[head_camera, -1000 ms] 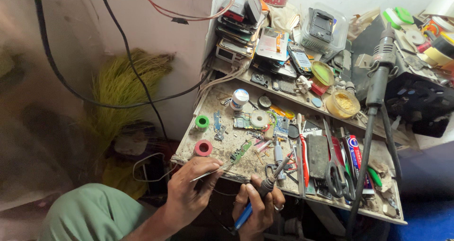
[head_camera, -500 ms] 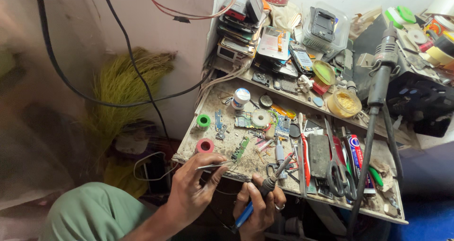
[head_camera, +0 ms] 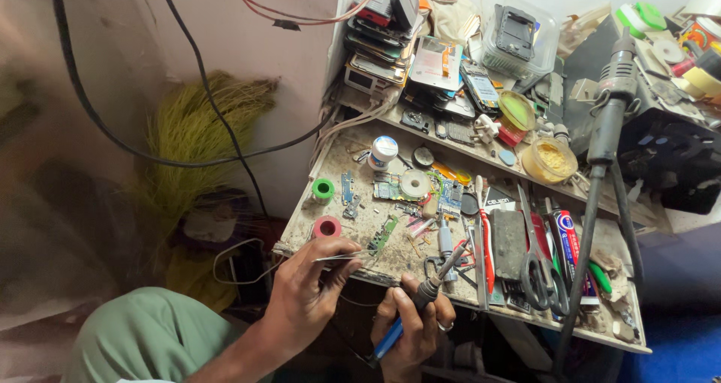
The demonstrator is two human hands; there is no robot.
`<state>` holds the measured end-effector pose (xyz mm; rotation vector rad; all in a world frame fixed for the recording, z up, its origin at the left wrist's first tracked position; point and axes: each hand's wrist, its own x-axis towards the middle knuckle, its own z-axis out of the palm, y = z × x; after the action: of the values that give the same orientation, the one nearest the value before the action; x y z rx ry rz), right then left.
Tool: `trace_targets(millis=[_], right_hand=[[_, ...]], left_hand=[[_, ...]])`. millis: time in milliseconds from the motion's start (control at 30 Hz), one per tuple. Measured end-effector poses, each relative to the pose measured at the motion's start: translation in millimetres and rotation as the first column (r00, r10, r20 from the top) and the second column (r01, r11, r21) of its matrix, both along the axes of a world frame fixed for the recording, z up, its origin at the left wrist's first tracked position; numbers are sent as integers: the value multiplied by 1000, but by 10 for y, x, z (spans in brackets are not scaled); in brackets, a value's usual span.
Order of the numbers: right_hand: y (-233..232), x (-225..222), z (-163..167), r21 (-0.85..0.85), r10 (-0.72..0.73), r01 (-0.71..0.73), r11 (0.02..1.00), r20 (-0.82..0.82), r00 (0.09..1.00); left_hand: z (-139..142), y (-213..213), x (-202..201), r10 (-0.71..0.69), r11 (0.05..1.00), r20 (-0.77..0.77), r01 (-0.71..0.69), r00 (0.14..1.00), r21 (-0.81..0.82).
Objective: The person uses a soldering iron and tweezers to work on a small green circuit board. They hold the board with tweezers in the left hand and apply the soldering iron with the right hand to specific points on the board. The person repeatedly adjusts the board's position and applies heat to different areas.
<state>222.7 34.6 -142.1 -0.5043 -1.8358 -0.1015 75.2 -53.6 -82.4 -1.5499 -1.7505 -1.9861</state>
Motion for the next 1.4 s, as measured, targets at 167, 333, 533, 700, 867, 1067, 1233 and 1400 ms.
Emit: trace_targets(millis=[167, 333, 533, 700, 867, 1067, 1233, 1400], right_hand=[[-8, 8, 0, -6, -1, 1, 1000, 8, 1000], [-2, 4, -1, -13, 3, -3, 1000, 1, 1000], [2, 10, -7, 0, 2, -2, 1000, 6, 1000], [0, 4, -8, -7, 4, -4, 1000, 3, 1000], [3, 3, -18, -5, 7, -7, 1000, 5, 1000], [-5, 16, -11, -17, 6, -6, 1000, 18, 1000], [-10, 18, -11, -19, 4, -4, 1000, 22, 1000], [-13, 9, 0, -19, 9, -8, 1000, 18, 1000]], left_hand=[[36, -18, 6, -10, 1000, 25, 10, 1000, -19], [58, -44, -13, -49, 996, 71, 53, 996, -66], [35, -78, -16, -9, 999, 42, 11, 999, -40], [17, -54, -25, -22, 1000, 3, 22, 1000, -16], [-3, -41, -20, -8, 1000, 7, 8, 1000, 5], [9, -39, -30, -24, 1000, -10, 24, 1000, 1], [10, -35, -35, -14, 1000, -38, 14, 999, -2], [-3, -24, -23, -20, 1000, -35, 19, 999, -16]])
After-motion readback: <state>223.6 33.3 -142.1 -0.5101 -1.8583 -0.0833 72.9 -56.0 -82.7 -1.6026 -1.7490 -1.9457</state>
